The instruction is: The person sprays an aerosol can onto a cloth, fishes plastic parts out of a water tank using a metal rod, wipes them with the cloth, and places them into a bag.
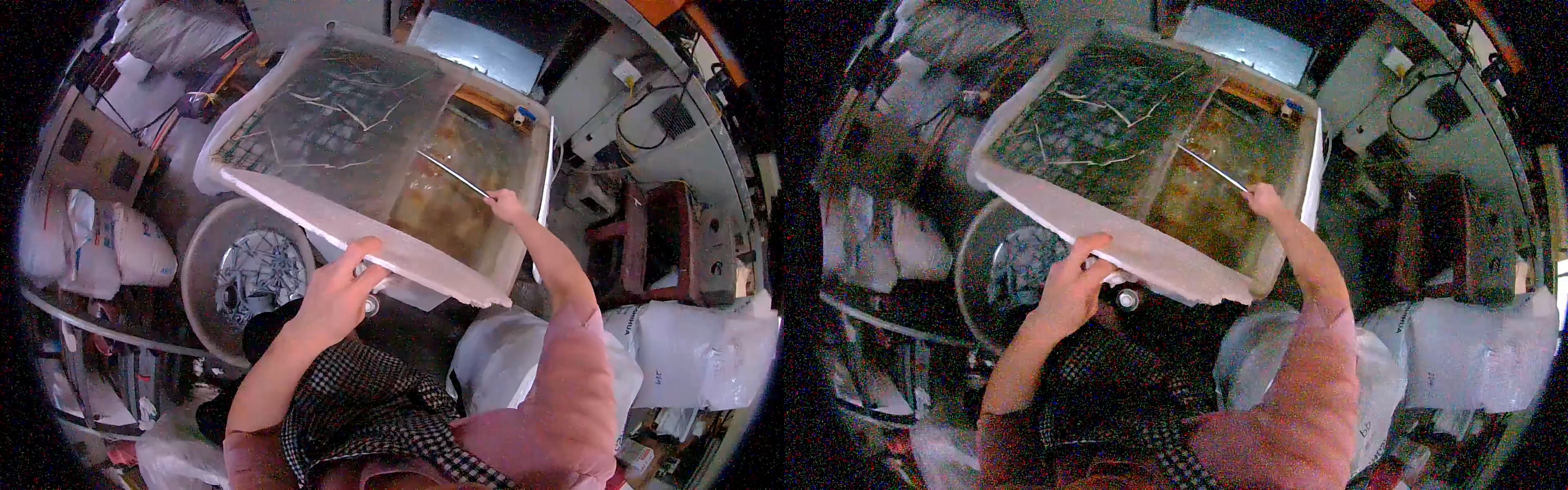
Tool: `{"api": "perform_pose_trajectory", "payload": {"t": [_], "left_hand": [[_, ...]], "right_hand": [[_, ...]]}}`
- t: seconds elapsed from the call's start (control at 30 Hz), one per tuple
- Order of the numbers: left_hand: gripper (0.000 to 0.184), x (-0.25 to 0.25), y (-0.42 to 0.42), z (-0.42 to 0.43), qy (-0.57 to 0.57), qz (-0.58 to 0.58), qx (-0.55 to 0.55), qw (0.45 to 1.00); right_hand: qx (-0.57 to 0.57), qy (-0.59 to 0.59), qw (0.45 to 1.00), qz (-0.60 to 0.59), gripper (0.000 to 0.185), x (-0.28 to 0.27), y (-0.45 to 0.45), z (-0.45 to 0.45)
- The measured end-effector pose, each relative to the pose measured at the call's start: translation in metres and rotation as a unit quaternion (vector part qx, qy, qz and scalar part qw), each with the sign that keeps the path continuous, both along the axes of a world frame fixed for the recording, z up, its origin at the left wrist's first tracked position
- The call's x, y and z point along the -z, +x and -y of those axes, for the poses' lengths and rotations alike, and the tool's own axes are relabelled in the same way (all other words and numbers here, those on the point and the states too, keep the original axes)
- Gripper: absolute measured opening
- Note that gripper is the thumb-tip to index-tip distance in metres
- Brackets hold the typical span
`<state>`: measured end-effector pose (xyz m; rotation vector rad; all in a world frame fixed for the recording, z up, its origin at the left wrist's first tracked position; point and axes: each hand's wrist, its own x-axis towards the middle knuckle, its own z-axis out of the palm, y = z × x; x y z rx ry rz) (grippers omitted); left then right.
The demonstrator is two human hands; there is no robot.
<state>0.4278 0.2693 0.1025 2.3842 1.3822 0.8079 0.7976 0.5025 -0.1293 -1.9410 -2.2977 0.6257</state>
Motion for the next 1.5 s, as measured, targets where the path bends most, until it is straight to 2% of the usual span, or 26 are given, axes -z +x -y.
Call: {"api": "perform_pose_trajectory", "payload": {"t": [0.03, 0.2, 0.3, 0.37, 0.47, 0.5, 0.6, 0.63, 0.67, 0.77, 0.9, 1.0, 1.07, 1.13, 1.2, 1.33, 1.4, 1.43, 1.47, 1.5], "left_hand": [[0.024, 0.000, 0.001, -0.001, 0.000, 0.001, 0.004, 1.000], [0.022, 0.004, 0.000, -0.004, 0.022, 0.009, -0.015, 1.000], [0.023, 0.004, -0.004, -0.003, 0.038, -0.009, -0.016, 0.999], [0.023, 0.002, -0.006, -0.002, 0.036, -0.005, -0.020, 0.999], [0.024, 0.001, -0.008, 0.001, 0.040, -0.005, -0.026, 0.999], [0.024, 0.001, -0.009, 0.000, 0.048, -0.008, -0.024, 0.999], [0.026, 0.010, -0.008, -0.001, 0.050, -0.011, -0.024, 0.998], [0.027, 0.006, -0.007, 0.001, 0.026, -0.007, -0.024, 0.999], [0.027, 0.006, -0.008, 0.001, 0.028, -0.008, -0.022, 0.999], [0.027, 0.008, -0.007, 0.002, 0.056, -0.023, -0.022, 0.998], [0.027, 0.007, -0.002, 0.000, 0.059, -0.026, -0.031, 0.997], [0.027, 0.005, -0.004, 0.005, 0.060, -0.028, -0.033, 0.997], [0.027, 0.004, -0.005, 0.006, 0.056, -0.035, -0.033, 0.997], [0.027, 0.008, -0.007, 0.005, 0.055, -0.060, -0.040, 0.996], [0.027, 0.008, -0.009, 0.005, 0.051, -0.057, -0.030, 0.997], [0.023, 0.001, -0.005, 0.005, 0.046, -0.065, -0.032, 0.996], [0.021, -0.006, -0.003, 0.004, 0.035, -0.072, -0.032, 0.996], [0.020, -0.009, -0.001, 0.004, 0.021, -0.079, -0.035, 0.996], [0.020, -0.010, -0.001, 0.004, 0.024, -0.078, -0.034, 0.996], [0.019, -0.011, 0.000, 0.003, 0.000, -0.059, -0.029, 0.998]], "right_hand": [[0.007, -0.035, 0.999, -0.007, 0.023, 0.000, -0.007, -0.002], [-0.015, -0.028, 0.999, -0.010, 0.025, -0.006, -0.034, -0.005], [-0.045, 0.002, 0.998, 0.036, 0.028, -0.044, -0.021, -0.003], [-0.115, 0.007, 0.986, 0.119, 0.029, -0.076, 0.007, -0.001], [-0.047, -0.048, 0.994, 0.089, 0.027, -0.118, 0.039, 0.015], [-0.076, 0.000, 0.993, 0.087, 0.025, -0.116, 0.047, 0.019], [-0.084, -0.031, 0.995, 0.037, 0.024, -0.104, 0.035, 0.023], [-0.079, -0.020, 0.996, 0.026, 0.023, -0.066, 0.037, 0.013], [-0.083, -0.024, 0.996, 0.019, 0.023, -0.061, 0.023, 0.014], [-0.087, -0.031, 0.996, -0.004, 0.023, -0.054, -0.025, 0.021], [-0.081, 0.019, 0.996, -0.010, 0.023, -0.051, -0.030, 0.023], [-0.090, 0.021, 0.996, 0.019, 0.025, -0.079, -0.018, 0.028], [-0.031, -0.114, 0.993, 0.017, 0.027, -0.101, 0.012, 0.026], [-0.095, -0.013, 0.993, 0.075, 0.027, -0.132, 0.042, 0.044], [-0.069, -0.054, 0.993, 0.082, 0.026, -0.174, 0.057, 0.062], [-0.035, -0.081, 0.993, 0.082, 0.025, -0.215, 0.084, 0.082], [0.001, -0.164, 0.980, 0.114, 0.026, -0.238, 0.073, 0.096], [-0.064, -0.134, 0.978, 0.146, 0.026, -0.222, 0.082, 0.092], [-0.061, -0.131, 0.979, 0.147, 0.026, -0.197, 0.089, 0.089], [-0.134, -0.118, 0.973, 0.145, 0.026, -0.172, 0.095, 0.084]]}}
